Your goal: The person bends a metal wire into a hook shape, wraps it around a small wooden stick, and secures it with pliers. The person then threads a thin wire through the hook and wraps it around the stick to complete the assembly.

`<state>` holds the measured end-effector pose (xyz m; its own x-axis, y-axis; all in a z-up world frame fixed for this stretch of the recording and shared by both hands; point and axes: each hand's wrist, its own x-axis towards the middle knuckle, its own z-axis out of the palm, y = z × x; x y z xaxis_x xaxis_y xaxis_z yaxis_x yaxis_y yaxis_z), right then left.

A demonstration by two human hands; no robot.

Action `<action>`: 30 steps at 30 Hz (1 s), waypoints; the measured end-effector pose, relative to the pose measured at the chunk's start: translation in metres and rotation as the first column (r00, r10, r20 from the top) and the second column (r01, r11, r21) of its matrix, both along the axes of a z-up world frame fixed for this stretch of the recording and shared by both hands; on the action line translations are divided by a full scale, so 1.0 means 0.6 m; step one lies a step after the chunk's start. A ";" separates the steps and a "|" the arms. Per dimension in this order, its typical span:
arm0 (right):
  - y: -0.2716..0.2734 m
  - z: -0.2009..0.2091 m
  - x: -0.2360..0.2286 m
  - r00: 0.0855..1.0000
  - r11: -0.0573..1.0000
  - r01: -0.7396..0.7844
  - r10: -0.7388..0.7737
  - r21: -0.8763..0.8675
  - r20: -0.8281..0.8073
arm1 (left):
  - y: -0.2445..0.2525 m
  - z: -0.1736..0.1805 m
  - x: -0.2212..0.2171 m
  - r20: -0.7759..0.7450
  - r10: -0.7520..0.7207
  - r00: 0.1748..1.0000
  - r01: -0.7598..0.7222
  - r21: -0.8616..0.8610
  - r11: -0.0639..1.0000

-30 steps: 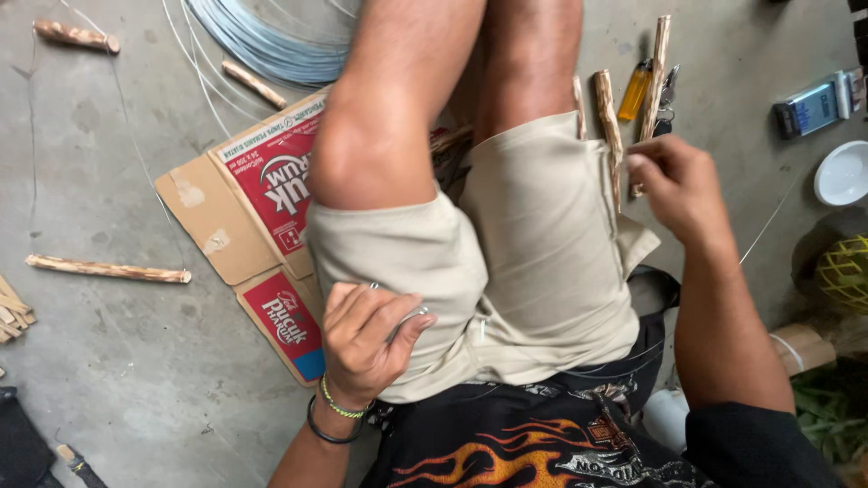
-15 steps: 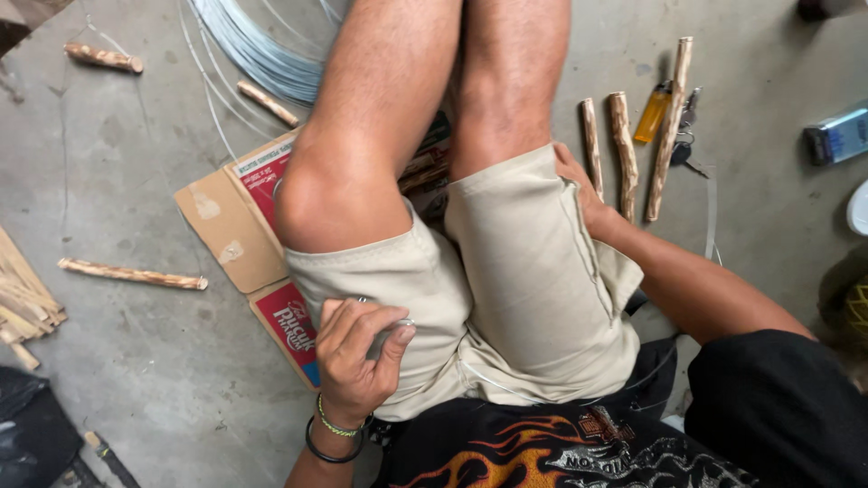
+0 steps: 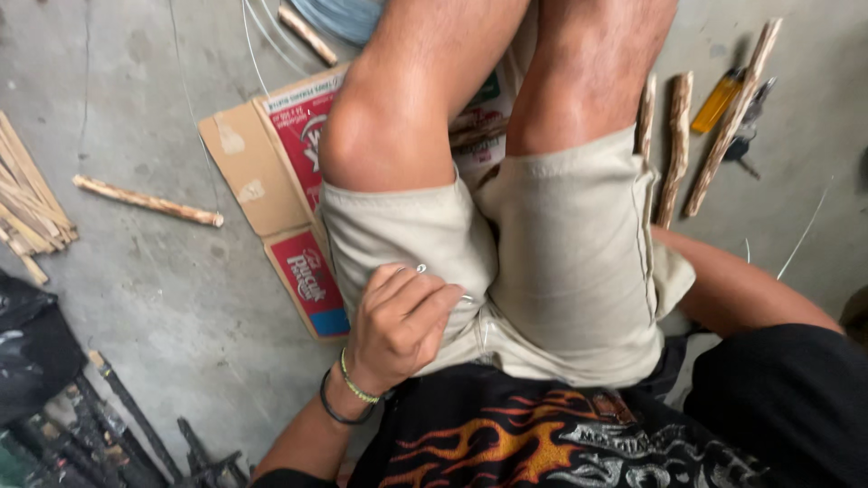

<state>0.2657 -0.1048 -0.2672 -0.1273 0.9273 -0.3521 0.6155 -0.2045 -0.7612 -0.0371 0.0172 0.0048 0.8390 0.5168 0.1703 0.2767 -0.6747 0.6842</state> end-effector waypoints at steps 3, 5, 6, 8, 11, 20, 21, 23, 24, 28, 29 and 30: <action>-0.027 0.000 -0.002 0.999 1.000 0.009 -0.007 -0.027 0.052 | -0.019 -0.006 -0.011 -0.022 -0.086 0.996 0.085 -0.019 0.996; -0.035 0.004 0.012 0.994 0.998 0.033 -0.028 -0.049 0.109 | -0.031 -0.013 -0.013 -0.001 -0.096 0.995 0.096 -0.029 0.995; -0.043 0.007 0.021 0.989 0.997 0.052 -0.043 -0.062 0.138 | -0.035 -0.017 -0.013 0.011 -0.104 0.995 0.104 -0.033 0.994; -0.056 0.017 0.043 0.977 0.993 0.077 -0.057 -0.090 0.206 | -0.042 -0.026 -0.015 0.043 -0.120 0.992 0.121 -0.036 0.992; -0.077 0.041 0.075 0.953 0.985 0.120 -0.078 -0.128 0.293 | -0.050 -0.042 -0.022 0.084 -0.140 0.987 0.145 -0.061 0.988; -0.131 0.228 0.117 0.845 0.958 0.251 -0.285 0.135 0.453 | -0.071 -0.076 -0.026 0.199 -0.077 0.977 0.098 -0.098 0.990; -0.134 0.247 0.118 0.842 0.936 0.311 -0.351 0.164 0.409 | -0.074 -0.078 -0.027 0.199 -0.068 0.978 0.090 -0.106 0.990; -0.139 0.282 0.111 0.808 0.858 0.485 -0.513 0.170 0.290 | -0.081 -0.081 -0.033 0.183 -0.067 0.981 0.086 -0.096 0.992; -0.141 0.299 0.106 0.763 0.794 0.592 -0.608 0.142 0.218 | -0.083 -0.083 -0.033 0.175 -0.067 0.982 0.084 -0.089 0.992; -0.161 0.371 0.071 0.605 0.628 0.778 -0.735 0.029 -0.307 | -0.087 -0.089 -0.029 0.194 -0.065 0.979 0.083 -0.086 0.993; -0.170 0.392 0.058 0.530 0.605 0.795 -0.731 -0.049 -0.430 | -0.087 -0.092 -0.028 0.195 -0.066 0.978 0.084 -0.081 0.993; -0.183 0.412 0.040 0.437 0.584 0.801 -0.720 -0.130 -0.540 | -0.087 -0.094 -0.028 0.197 -0.071 0.978 0.088 -0.077 0.993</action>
